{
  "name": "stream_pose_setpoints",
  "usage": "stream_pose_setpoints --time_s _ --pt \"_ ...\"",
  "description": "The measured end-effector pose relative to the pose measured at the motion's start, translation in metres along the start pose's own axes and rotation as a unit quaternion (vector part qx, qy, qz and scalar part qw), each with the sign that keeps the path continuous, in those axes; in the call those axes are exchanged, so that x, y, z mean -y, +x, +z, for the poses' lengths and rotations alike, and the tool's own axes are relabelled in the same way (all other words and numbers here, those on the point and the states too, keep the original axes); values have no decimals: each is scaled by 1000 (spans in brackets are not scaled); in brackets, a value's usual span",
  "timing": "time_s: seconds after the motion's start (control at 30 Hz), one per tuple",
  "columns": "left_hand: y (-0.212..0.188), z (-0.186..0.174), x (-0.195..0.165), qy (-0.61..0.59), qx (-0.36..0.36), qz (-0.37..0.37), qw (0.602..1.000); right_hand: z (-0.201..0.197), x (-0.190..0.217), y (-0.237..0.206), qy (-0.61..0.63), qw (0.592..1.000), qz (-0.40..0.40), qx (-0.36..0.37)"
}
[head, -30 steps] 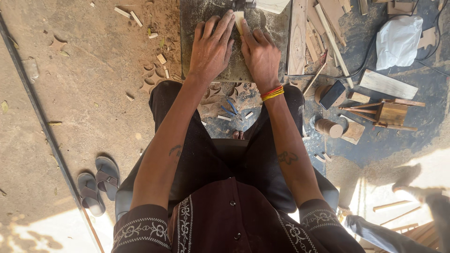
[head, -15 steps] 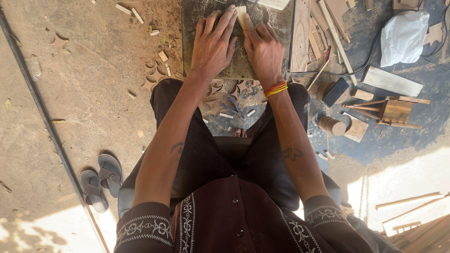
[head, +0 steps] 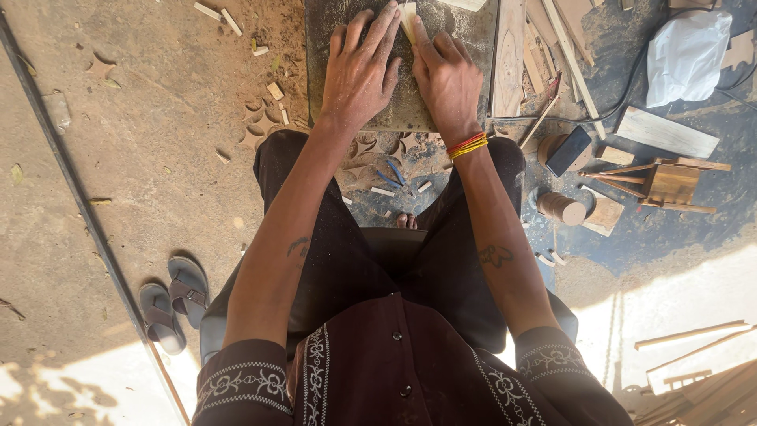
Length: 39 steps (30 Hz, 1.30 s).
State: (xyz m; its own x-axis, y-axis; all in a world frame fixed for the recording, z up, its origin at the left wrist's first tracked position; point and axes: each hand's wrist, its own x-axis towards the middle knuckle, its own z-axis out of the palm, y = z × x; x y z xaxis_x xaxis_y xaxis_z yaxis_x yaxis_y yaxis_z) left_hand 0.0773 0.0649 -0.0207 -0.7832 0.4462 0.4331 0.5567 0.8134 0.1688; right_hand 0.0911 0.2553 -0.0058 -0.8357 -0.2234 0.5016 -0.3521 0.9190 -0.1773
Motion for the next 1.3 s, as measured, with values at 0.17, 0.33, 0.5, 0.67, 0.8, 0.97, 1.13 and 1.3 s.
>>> stream_pose_setpoints --time_s 0.17,0.33,0.5,0.67,0.8,0.97,1.13,1.3 --pt "-2 2 0 4 -5 -3 1000 7 -1 -1 -1 1000 -3 -10" --pt "-5 4 1 9 -9 1 1000 11 -2 -1 -2 1000 -5 3" --pt "-5 5 1 6 -16 0 1000 8 1 1 -13 1000 -9 -13" --pt "-3 1 1 3 -14 0 1000 6 4 1 -15 1000 -5 -14" --pt "-3 -3 0 6 -11 1 1000 10 3 2 4 1000 2 -4" --pt "-4 -7 -1 -2 -20 -2 1000 13 3 0 5 1000 4 4" --pt "-5 -8 -2 -5 -15 -4 1000 11 2 -6 13 1000 -19 -12" --pt "-5 -7 -5 13 -10 -9 1000 11 4 -6 7 1000 -7 -2"
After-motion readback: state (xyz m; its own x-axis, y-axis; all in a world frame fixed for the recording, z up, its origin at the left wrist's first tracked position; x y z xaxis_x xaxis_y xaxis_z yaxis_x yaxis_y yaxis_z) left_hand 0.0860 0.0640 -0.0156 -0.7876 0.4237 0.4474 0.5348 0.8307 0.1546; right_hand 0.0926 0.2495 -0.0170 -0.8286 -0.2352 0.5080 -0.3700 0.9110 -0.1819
